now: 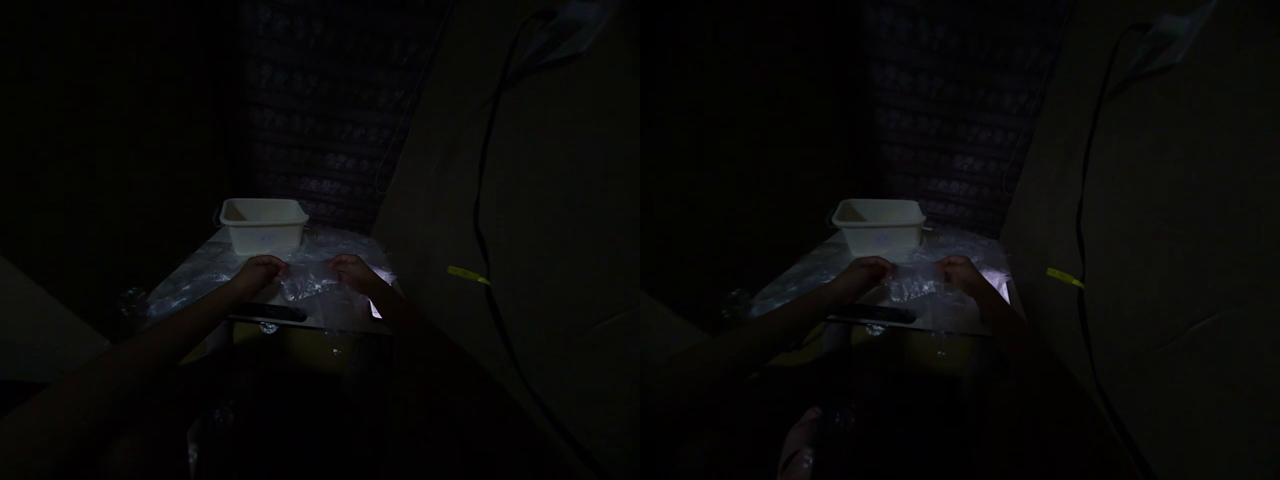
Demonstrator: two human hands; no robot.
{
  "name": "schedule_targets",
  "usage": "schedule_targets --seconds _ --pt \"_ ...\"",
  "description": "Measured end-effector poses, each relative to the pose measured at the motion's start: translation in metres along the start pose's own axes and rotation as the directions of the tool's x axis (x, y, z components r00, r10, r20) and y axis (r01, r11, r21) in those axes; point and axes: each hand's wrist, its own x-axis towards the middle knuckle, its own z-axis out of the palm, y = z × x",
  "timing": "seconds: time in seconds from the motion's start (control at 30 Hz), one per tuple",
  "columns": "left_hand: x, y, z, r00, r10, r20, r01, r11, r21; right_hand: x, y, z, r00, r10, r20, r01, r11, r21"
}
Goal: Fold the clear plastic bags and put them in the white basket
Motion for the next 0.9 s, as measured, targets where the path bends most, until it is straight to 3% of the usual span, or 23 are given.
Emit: schedule_targets --seconds 0.17,0.33,0.53,0.77,0.9 --pt "0.004 -0.006 -0.003 1.000 0.001 -0.011 0.000 1.000 0.001 0.001 0.000 0.002 1.000 -0.018 0.010 0.018 0.998 0.057" --pt "0.006 -0.013 -0.002 0.996 -0.074 -0.052 0.072 0.996 -0.043 0.002 0.009 0.003 0.994 0.107 -0.033 -0.103 0.989 0.109" --pt "0.007 -0.017 0.001 0.992 -0.113 -0.055 0.111 0.993 -0.039 0.000 0.010 0.010 0.995 0.081 -0.057 -0.092 0.970 -0.224" --pt "0.012 -0.020 -0.004 0.994 -0.111 -0.017 0.110 0.991 -0.075 0.000 0.012 0.000 0.980 0.064 0.191 0.017 0.919 -0.393" --pt "0.011 -0.017 -0.004 0.996 -0.077 0.050 0.076 0.997 0.013 0.007 0.024 -0.007 0.970 0.039 0.238 0.104 0.824 -0.557"
